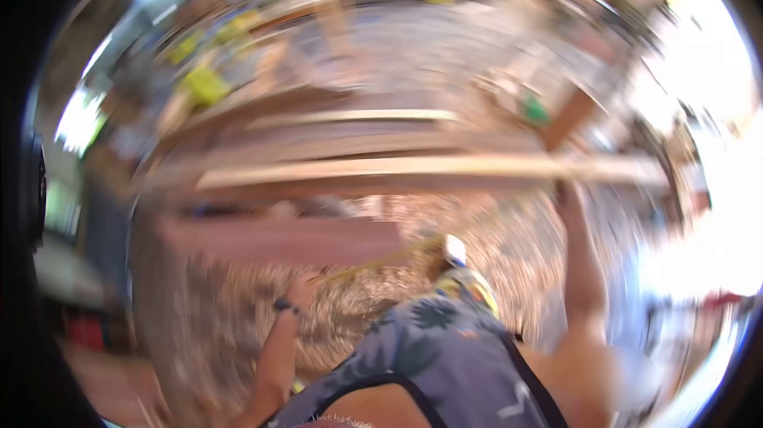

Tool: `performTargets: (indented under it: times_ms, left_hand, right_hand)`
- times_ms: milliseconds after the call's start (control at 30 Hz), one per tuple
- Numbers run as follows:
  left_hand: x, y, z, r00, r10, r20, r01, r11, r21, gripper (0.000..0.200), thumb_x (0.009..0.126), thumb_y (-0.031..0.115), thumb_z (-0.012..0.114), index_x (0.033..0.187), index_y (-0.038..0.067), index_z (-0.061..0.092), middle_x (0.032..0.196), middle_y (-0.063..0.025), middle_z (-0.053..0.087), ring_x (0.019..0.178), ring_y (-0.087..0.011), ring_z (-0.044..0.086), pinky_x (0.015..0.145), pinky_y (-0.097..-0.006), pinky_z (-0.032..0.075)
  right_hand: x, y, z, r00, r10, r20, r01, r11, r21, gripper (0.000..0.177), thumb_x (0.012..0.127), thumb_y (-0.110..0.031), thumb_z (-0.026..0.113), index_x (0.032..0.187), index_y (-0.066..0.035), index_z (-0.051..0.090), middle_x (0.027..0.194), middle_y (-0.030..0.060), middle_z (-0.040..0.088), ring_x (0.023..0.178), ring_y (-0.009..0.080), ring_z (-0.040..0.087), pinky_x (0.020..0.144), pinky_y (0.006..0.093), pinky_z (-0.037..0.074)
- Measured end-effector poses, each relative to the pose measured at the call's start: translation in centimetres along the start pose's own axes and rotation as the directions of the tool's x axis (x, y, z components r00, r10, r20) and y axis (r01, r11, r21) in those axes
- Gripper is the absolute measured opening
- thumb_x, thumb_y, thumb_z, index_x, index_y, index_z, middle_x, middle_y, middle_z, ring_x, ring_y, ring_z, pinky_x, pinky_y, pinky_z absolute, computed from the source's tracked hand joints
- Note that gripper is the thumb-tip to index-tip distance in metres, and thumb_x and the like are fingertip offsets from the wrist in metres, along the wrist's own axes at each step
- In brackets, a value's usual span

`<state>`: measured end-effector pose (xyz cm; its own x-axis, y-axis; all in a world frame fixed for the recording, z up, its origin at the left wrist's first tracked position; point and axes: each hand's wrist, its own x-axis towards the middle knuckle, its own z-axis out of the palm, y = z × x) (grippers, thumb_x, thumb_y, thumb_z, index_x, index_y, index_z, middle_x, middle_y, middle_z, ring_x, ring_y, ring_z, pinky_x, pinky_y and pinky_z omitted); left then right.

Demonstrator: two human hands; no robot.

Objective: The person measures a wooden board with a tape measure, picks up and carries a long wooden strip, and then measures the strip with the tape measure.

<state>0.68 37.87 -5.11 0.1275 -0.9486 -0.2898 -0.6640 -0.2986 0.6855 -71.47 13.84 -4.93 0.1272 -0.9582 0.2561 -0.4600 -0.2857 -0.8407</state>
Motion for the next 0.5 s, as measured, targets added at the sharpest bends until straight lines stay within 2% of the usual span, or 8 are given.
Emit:
performTargets:
  times_ms: [33, 100, 133, 167, 200, 267, 367, 500]
  left_hand:
    - [0.6, 3.4, -1.7, 0.996, -0.077, 0.047, 0.072, 0.992, 0.102, 0.029, 0.087, 0.022, 0.066, 0.108, 0.002, 0.068, 0.096, -0.0167, 0.07, 0.092, -0.0309, 0.066, 0.082, -0.0391, 0.05]
    - [5.0, -1.5, -1.5, 0.989, 0.118, 0.086, -0.13, 0.98, 0.148, 0.021, 0.087, 0.016, 0.065, 0.098, -0.001, 0.069, 0.095, -0.0175, 0.069, 0.09, -0.0314, 0.066, 0.08, -0.0406, 0.05]
    - [5.8, 0.5, -1.8, 0.985, 0.153, 0.075, -0.165, 0.968, 0.191, 0.019, 0.086, 0.015, 0.065, 0.095, -0.002, 0.068, 0.093, -0.0177, 0.069, 0.088, -0.0316, 0.066, 0.079, -0.0411, 0.05]
    - [7.2, 2.6, -1.1, 0.97, 0.193, 0.15, -0.221, 0.955, 0.198, 0.019, 0.086, 0.015, 0.065, 0.095, -0.002, 0.068, 0.093, -0.0177, 0.069, 0.088, -0.0316, 0.066, 0.079, -0.0411, 0.05]
    - [8.1, 4.3, -0.4, 0.963, 0.247, 0.106, -0.265, 0.942, 0.208, 0.019, 0.086, 0.015, 0.065, 0.093, -0.002, 0.068, 0.089, -0.0176, 0.068, 0.085, -0.0322, 0.065, 0.077, -0.0417, 0.049]
    - [10.2, 6.0, 0.8, 0.952, 0.305, 0.04, -0.306, 0.927, 0.218, 0.018, 0.086, 0.016, 0.065, 0.091, -0.002, 0.068, 0.084, -0.0175, 0.067, 0.082, -0.0327, 0.065, 0.075, -0.0423, 0.049]
    - [13.4, 12.1, 4.7, 0.91, 0.378, 0.168, -0.407, 0.891, 0.203, 0.017, 0.086, 0.018, 0.064, 0.089, 0.002, 0.069, 0.082, -0.0167, 0.066, 0.079, -0.0349, 0.063, 0.071, -0.0422, 0.049]
    - [15.4, 22.0, 10.7, 0.859, 0.489, 0.153, -0.512, 0.806, 0.296, 0.022, 0.086, 0.026, 0.064, 0.088, 0.005, 0.07, 0.075, -0.0188, 0.064, 0.071, -0.0376, 0.062, 0.065, -0.0437, 0.048]
  right_hand:
    - [-0.7, -0.8, -1.5, 0.994, 0.023, -0.11, -0.05, 0.967, -0.25, 0.038, 0.083, 0.006, 0.049, 0.12, 0.0, 0.054, 0.109, 0.0109, 0.061, 0.1, 0.0249, 0.057, 0.088, 0.0383, 0.046]
    - [-2.5, -2.4, -4.9, 0.943, 0.069, -0.326, -0.277, 0.707, -0.651, 0.026, 0.082, -0.003, 0.055, 0.108, -0.003, 0.06, 0.089, 0.0079, 0.062, 0.076, 0.025, 0.058, 0.068, 0.0349, 0.049]
    - [-1.3, -0.6, -5.2, 0.737, 0.562, -0.375, -0.565, 0.817, 0.113, 0.007, 0.084, -0.011, 0.058, 0.089, -0.006, 0.057, 0.077, 0.0062, 0.057, 0.065, 0.02, 0.053, 0.054, 0.0344, 0.042]
    - [-0.2, 1.1, -5.5, 0.32, 0.894, -0.315, -0.387, 0.427, 0.817, 0.019, 0.086, -0.019, 0.061, 0.07, -0.009, 0.055, 0.065, 0.0044, 0.051, 0.053, 0.0151, 0.048, 0.04, 0.034, 0.034]
    - [0.0, -1.6, -4.8, 0.225, 0.901, -0.371, -0.282, 0.425, 0.861, 0.022, 0.089, -0.019, 0.059, 0.071, -0.007, 0.057, 0.059, 0.0035, 0.049, 0.045, 0.0128, 0.042, 0.034, 0.0307, 0.028]
    - [-0.9, -1.9, -3.2, 0.298, 0.9, -0.318, -0.305, 0.406, 0.862, 0.021, 0.091, -0.018, 0.056, 0.074, -0.006, 0.061, 0.061, 0.0032, 0.051, 0.045, 0.011, 0.041, 0.035, 0.0263, 0.026]
    - [-1.6, -0.9, -2.4, 0.277, 0.911, -0.304, -0.316, 0.385, 0.867, 0.021, 0.092, -0.017, 0.056, 0.077, -0.005, 0.062, 0.064, 0.0055, 0.055, 0.045, 0.0115, 0.042, 0.034, 0.0266, 0.027]
    - [-1.1, 2.8, -4.3, 0.24, 0.921, -0.308, -0.338, 0.376, 0.863, 0.021, 0.093, -0.02, 0.057, 0.081, -0.004, 0.062, 0.064, 0.0063, 0.055, 0.045, 0.0124, 0.043, 0.036, 0.0279, 0.029]
